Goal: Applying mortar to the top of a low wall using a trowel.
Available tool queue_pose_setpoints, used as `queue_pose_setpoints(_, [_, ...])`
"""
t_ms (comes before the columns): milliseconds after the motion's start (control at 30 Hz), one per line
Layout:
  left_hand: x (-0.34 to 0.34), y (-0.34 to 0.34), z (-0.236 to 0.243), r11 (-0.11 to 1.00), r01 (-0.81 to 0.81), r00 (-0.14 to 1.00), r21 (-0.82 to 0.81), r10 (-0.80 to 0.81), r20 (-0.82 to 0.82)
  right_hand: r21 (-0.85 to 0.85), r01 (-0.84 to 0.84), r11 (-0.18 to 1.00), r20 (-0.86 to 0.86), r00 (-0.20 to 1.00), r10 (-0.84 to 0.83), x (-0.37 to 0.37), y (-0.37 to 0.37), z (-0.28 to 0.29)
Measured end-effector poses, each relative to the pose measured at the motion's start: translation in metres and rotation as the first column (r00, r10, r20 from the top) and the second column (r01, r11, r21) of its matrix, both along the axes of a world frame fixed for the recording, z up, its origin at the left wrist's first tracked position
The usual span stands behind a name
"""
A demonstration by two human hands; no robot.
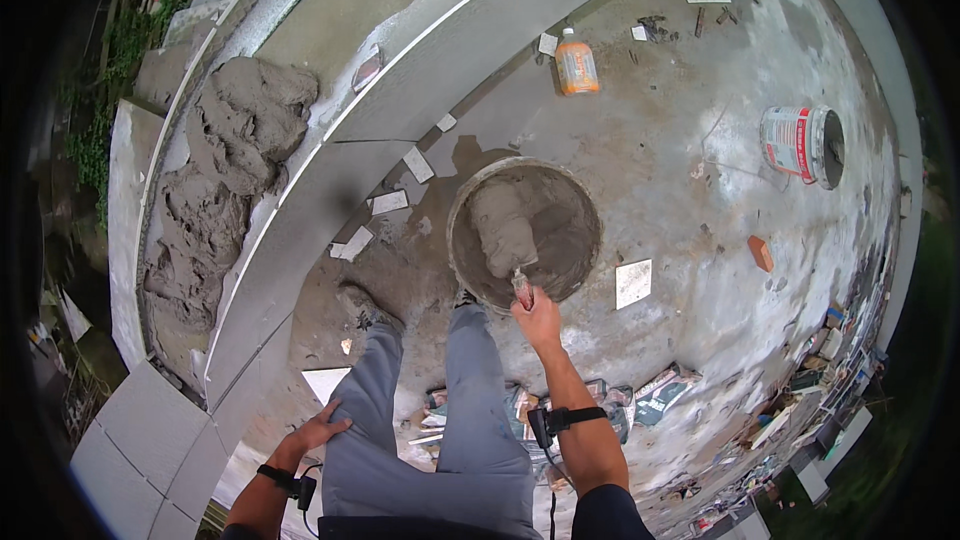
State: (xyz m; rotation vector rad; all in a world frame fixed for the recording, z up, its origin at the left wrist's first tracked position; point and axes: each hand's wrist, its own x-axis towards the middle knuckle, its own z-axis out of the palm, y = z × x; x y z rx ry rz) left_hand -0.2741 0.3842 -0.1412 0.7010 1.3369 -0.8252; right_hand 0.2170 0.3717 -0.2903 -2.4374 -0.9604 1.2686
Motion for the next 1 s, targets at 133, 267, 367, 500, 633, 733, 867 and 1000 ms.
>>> queue_pose_setpoints(133, [-0.007, -0.002, 0.013, 0.999, 0.011, 0.999, 0.034, -0.012, 0.053, 0.119, 0.171, 0.978, -0.02, 0.985, -0.17, -0.015, -0.012, 0.049])
queue_pose_setpoints(267, [-0.047, -0.017, 0.029, 0.979, -0.167, 0.985, 0.116, 0.16, 0.065, 0.109, 0.141, 0.984, 0.023, 0.989, -0.144, -0.034, -0.008, 0.131])
queue_pose_setpoints(367, [-0.053, -0.011, 0.03, 0.969, -0.157, 0.984, 0.19, 0.138, 0.112, 0.099, 0.117, 0.988, 0.062, 0.99, -0.124, -0.033, -0.004, 0.214])
queue_pose_setpoints(500, [-0.087, -0.034, 0.02, 0.94, -0.251, 0.958, 0.231, 0.206, 0.2, 0.179, 0.048, 0.983, -0.01, 0.999, -0.047, -0.076, 0.04, 0.321])
queue_pose_setpoints(633, [-0.115, -0.044, 0.029, 0.907, -0.303, 0.95, 0.293, 0.262, 0.171, 0.305, -0.105, 0.946, -0.048, 0.991, 0.126, -0.142, 0.108, 0.367])
queue_pose_setpoints(733, [-0.14, -0.066, 0.024, 0.873, -0.337, 0.941, 0.353, 0.301, 0.154, 0.423, -0.276, 0.863, -0.021, 0.949, 0.314, -0.198, 0.179, 0.333])
queue_pose_setpoints(867, [-0.158, -0.089, 0.02, 0.815, -0.42, 0.907, 0.4, 0.393, 0.152, 0.3, -0.534, 0.791, 0.34, 0.834, 0.434, -0.24, 0.25, 0.273])
queue_pose_setpoints(1000, [-0.172, -0.109, 0.01, 0.754, -0.538, 0.838, 0.376, 0.525, 0.146, 0.323, -0.523, 0.789, 0.349, 0.84, 0.415, -0.248, 0.241, 0.297])
